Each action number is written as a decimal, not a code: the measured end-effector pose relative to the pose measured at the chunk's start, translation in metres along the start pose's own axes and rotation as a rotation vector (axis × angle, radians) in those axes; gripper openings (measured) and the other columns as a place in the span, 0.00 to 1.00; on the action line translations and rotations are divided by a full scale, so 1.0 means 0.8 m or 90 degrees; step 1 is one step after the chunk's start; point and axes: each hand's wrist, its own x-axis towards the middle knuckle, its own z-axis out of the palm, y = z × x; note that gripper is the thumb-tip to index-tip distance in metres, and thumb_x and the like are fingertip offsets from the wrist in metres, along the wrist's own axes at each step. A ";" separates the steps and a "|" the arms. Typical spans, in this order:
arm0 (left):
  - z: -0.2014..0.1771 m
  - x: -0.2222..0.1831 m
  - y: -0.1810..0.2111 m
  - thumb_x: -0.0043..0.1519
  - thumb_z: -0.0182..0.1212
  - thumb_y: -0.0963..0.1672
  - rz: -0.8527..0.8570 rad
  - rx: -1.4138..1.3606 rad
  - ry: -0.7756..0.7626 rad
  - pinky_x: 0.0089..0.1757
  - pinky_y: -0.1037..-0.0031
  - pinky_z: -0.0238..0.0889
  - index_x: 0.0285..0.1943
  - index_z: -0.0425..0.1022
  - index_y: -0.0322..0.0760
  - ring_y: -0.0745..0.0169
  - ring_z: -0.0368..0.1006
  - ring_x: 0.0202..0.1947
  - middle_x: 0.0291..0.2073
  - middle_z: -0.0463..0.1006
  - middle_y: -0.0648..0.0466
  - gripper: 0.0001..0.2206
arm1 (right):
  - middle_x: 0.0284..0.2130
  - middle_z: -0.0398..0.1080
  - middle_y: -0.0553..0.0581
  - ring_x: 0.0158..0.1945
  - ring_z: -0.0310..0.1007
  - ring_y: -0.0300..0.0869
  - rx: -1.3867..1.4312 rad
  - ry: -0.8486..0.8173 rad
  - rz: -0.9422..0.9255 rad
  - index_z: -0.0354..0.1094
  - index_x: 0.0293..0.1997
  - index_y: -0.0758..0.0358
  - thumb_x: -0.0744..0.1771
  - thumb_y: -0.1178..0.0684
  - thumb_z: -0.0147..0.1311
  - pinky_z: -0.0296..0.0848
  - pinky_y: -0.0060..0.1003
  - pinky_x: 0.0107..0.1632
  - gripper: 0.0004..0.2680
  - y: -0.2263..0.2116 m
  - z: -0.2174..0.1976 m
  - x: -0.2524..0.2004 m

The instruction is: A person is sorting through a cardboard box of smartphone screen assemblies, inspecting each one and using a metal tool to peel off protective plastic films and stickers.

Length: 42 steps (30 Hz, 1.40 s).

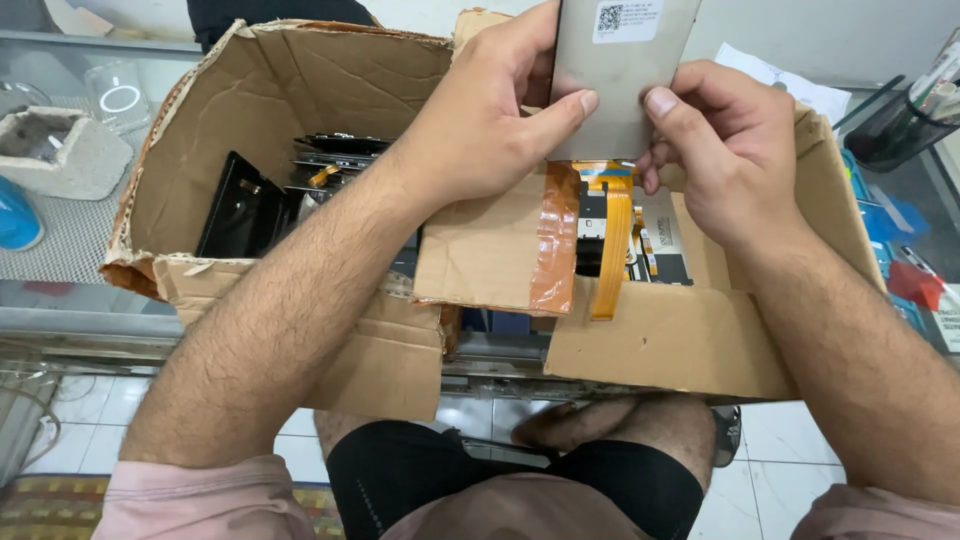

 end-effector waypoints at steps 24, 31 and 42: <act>-0.002 0.006 -0.017 0.67 0.53 0.37 -0.061 0.022 0.019 0.44 0.76 0.56 0.52 0.65 0.40 0.70 0.58 0.39 0.36 0.62 0.60 0.08 | 0.48 0.74 0.55 0.45 0.80 0.36 -0.150 0.209 0.071 0.67 0.58 0.60 0.78 0.50 0.51 0.78 0.24 0.40 0.06 -0.025 -0.162 -0.029; -0.001 0.005 -0.006 0.70 0.49 0.36 -0.142 -0.028 0.020 0.54 0.78 0.62 0.64 0.63 0.38 0.71 0.66 0.49 0.47 0.70 0.57 0.14 | 0.32 0.73 0.54 0.30 0.70 0.35 -0.599 0.225 0.092 0.71 0.36 0.64 0.89 0.59 0.59 0.63 0.32 0.30 0.22 0.087 -0.326 -0.087; -0.003 0.003 -0.008 0.70 0.53 0.40 -0.223 0.004 0.029 0.32 0.80 0.65 0.62 0.65 0.40 0.73 0.68 0.39 0.41 0.70 0.60 0.12 | 0.55 0.72 0.71 0.56 0.70 0.61 -0.639 0.121 0.598 0.70 0.62 0.74 0.70 0.54 0.58 0.68 0.54 0.62 0.15 0.210 -0.360 -0.117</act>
